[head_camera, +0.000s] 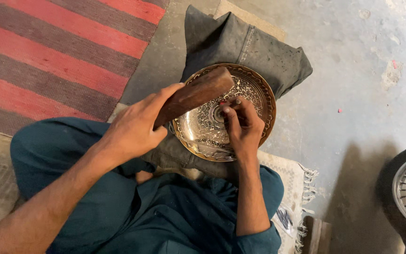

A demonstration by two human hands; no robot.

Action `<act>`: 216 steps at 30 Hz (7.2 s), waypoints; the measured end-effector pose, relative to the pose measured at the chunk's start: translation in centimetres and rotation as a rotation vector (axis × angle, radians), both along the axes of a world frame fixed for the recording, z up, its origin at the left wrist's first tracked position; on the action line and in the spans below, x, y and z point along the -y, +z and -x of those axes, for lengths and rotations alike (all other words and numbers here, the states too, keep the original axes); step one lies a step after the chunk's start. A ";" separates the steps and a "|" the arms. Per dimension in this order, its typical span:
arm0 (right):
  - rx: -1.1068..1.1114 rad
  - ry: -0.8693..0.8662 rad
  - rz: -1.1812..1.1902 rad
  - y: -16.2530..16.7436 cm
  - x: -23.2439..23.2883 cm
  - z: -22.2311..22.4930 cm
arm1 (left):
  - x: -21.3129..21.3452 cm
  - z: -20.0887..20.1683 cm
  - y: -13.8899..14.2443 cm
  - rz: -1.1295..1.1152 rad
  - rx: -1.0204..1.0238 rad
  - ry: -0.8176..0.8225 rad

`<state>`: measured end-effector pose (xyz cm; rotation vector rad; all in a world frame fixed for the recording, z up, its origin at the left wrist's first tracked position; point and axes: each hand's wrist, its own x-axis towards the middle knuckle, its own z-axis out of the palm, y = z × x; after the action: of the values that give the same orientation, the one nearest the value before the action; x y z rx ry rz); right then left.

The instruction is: The person sits cross-legged on the floor with a decorative brass plate resting on a cloth cushion, engraving ornamental patterns into it. They hold a small punch against the plate with one hand and strike it with a wooden mallet in the other, repositioning the punch repeatedly across the plate surface and occasionally adjusting the plate.

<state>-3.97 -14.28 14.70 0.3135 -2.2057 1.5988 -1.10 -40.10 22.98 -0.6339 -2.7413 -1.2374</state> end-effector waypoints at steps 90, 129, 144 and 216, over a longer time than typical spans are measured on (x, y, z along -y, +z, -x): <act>-0.023 0.020 -0.118 0.9 -0.3 -0.1 | 0.5 5.2 -3.4 0.481 -0.773 0.069; -0.033 -0.111 0.755 0.7 -8.6 -5.4 | 8.6 -8.3 -7.8 0.169 0.773 -0.259; 0.170 -0.226 0.057 -4.2 -8.1 -3.8 | 2.8 -2.8 -7.5 -0.322 0.187 0.138; 0.784 -0.876 0.117 -8.2 -18.9 -14.0 | 24.7 -30.1 0.9 0.159 0.263 0.979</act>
<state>10.06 4.60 6.46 -1.3322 -2.1766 1.3989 29.03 -64.83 23.89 0.8496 -2.6995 -0.8708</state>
